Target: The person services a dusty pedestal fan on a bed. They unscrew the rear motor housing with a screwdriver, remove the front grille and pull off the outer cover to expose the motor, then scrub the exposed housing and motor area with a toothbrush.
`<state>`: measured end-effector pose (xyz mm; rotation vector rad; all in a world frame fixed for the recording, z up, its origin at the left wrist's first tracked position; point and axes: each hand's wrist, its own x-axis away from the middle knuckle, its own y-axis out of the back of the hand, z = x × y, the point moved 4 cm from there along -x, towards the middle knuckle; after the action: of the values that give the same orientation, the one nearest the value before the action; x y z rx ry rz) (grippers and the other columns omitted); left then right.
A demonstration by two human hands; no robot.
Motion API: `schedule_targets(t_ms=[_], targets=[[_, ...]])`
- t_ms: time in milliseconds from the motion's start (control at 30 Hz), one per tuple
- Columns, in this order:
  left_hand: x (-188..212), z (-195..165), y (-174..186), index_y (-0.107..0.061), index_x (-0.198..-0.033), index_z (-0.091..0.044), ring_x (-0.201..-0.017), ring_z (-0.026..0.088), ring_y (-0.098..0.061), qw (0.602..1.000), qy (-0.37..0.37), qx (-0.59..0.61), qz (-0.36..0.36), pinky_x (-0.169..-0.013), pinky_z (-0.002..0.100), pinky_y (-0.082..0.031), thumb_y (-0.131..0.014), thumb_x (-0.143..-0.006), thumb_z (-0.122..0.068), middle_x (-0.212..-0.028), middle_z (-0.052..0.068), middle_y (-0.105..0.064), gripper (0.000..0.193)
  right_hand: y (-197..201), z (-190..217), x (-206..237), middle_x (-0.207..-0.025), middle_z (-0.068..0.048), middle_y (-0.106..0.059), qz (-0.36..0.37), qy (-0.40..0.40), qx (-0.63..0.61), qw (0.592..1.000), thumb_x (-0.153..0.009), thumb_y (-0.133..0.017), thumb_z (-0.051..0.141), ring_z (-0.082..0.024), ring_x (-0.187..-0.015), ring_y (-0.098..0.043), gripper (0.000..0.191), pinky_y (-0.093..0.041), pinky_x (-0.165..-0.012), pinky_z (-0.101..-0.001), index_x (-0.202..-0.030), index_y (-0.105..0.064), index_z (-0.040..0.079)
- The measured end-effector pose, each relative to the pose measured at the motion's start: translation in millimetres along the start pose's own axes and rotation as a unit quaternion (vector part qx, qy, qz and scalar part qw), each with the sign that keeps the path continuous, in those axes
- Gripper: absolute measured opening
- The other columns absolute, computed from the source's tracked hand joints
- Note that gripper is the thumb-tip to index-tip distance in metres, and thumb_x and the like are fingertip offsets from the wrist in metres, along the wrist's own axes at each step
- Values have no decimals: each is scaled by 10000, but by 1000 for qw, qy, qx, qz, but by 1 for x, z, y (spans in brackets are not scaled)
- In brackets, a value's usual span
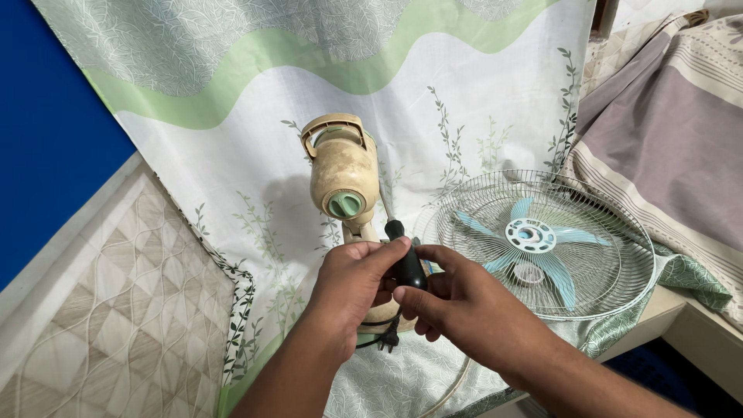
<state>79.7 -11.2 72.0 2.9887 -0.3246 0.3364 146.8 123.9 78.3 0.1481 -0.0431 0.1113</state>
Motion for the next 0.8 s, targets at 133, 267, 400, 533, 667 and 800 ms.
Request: schedule_targets(t_ms=[133, 267, 400, 533, 667, 800], targets=[[2, 0, -2, -711, -925, -43, -689, 129, -634, 1000, 0, 12, 11, -705, 292, -530, -694, -904, -399, -780, 52, -703, 357, 1, -1, 0, -775, -71, -711, -22, -46, -4, 999, -906, -681, 302, -134, -654, -623, 626, -546, -640, -291, -1477, -526, 97], [3, 4, 0, -680, -1002, -76, -672, 132, -648, 998, 31, 44, 30, -679, 284, -517, -624, -940, -454, -794, 41, -716, 387, -2, 1, 1, -789, -68, -704, -17, -62, -17, 998, -930, -653, 306, -135, -672, -620, 612, -549, -656, -287, -1493, -507, 116], [7, 7, 1, -651, -1040, -61, -672, 177, -676, 993, 30, 70, 89, -709, 317, -579, -593, -913, -385, -777, 63, -705, 353, -3, -3, 1, -771, -57, -672, -27, -89, -37, 995, -945, -630, 290, -141, -667, -626, 594, -544, -651, -290, -1505, -501, 138], [7, 10, 4, -662, -1051, -103, -771, 133, -674, 992, 27, 84, 87, -783, 314, -550, -634, -874, -301, -828, 9, -711, 267, -1, -10, -2, -748, -49, -643, -12, -79, -31, 996, -965, -617, 286, -142, -636, -603, 564, -534, -611, -304, -1492, -529, 103], [5, 12, 4, -675, -1033, -77, -775, 116, -658, 992, 8, 95, 83, -786, 319, -531, -667, -870, -292, -827, 3, -710, 270, 2, -14, -6, -717, -56, -630, 7, -55, -9, 998, -966, -632, 282, -139, -623, -597, 595, -527, -592, -305, -1517, -498, 101], [4, 12, 5, -720, -1062, -101, -748, 90, -649, 995, 12, 72, 67, -760, 293, -498, -699, -844, -318, -810, -11, -712, 309, 4, -10, -6, -703, -52, -626, 8, -28, 13, 999, -937, -681, 264, -132, -622, -584, 651, -521, -589, -300, -1530, -471, 98]])
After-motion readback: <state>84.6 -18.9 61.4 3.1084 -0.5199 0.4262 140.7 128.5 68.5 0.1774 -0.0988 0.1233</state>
